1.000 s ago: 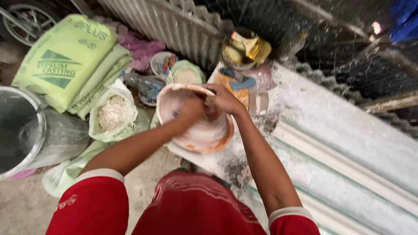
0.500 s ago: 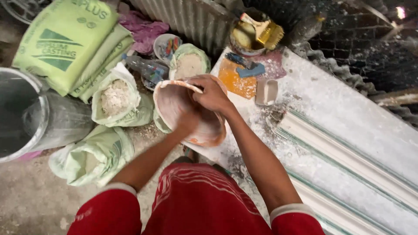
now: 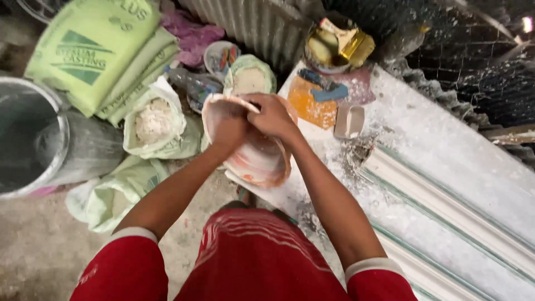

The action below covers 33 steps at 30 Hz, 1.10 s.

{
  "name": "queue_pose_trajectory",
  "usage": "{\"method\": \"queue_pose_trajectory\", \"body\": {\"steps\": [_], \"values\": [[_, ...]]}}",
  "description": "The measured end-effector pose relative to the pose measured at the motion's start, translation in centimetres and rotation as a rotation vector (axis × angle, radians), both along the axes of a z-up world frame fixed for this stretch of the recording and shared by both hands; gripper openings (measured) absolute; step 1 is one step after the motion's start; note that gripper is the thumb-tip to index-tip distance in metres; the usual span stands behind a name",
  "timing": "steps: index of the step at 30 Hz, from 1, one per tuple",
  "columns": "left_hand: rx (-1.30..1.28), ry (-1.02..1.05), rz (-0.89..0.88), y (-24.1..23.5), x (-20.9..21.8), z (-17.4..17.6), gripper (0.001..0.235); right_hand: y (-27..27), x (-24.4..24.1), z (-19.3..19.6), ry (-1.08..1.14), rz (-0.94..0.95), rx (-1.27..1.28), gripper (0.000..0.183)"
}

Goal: Mixing gypsum powder with water in a bowl and applying the resulting paste to decorative moldings on a workbench.

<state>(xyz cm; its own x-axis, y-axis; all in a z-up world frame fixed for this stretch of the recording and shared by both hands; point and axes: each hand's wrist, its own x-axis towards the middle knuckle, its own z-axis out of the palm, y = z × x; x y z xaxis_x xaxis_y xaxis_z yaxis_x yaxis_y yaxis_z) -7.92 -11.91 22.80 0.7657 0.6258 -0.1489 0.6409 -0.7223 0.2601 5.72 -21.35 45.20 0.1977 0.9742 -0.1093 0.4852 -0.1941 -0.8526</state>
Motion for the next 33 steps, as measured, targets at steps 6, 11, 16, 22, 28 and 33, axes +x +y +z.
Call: {"method": "queue_pose_trajectory", "body": {"steps": [6,11,16,22,28,33], "values": [[-0.321,0.059,-0.073,-9.9,-0.2,3.4,0.039,0.0,-0.1,0.5,-0.085,-0.073,-0.181,0.042],[0.042,0.169,-0.111,-2.4,-3.8,-2.3,0.025,-0.2,-0.1,3.2,0.031,-0.061,-0.142,0.045],[-0.260,0.111,-0.017,-8.6,-2.1,0.3,0.038,1.2,-1.5,0.9,-0.009,0.019,-0.189,0.047],[0.180,-0.025,-0.017,-5.4,-5.4,1.1,0.024,1.9,-1.1,0.2,-0.041,0.035,-0.223,0.045],[-0.208,0.136,-0.005,-5.8,-4.4,3.9,0.024,2.6,-2.7,1.4,-0.008,0.029,-0.225,0.048],[-0.356,0.147,-0.015,-12.1,-4.2,3.8,0.024,2.2,-2.9,2.3,0.010,-0.011,-0.280,0.044]]}}
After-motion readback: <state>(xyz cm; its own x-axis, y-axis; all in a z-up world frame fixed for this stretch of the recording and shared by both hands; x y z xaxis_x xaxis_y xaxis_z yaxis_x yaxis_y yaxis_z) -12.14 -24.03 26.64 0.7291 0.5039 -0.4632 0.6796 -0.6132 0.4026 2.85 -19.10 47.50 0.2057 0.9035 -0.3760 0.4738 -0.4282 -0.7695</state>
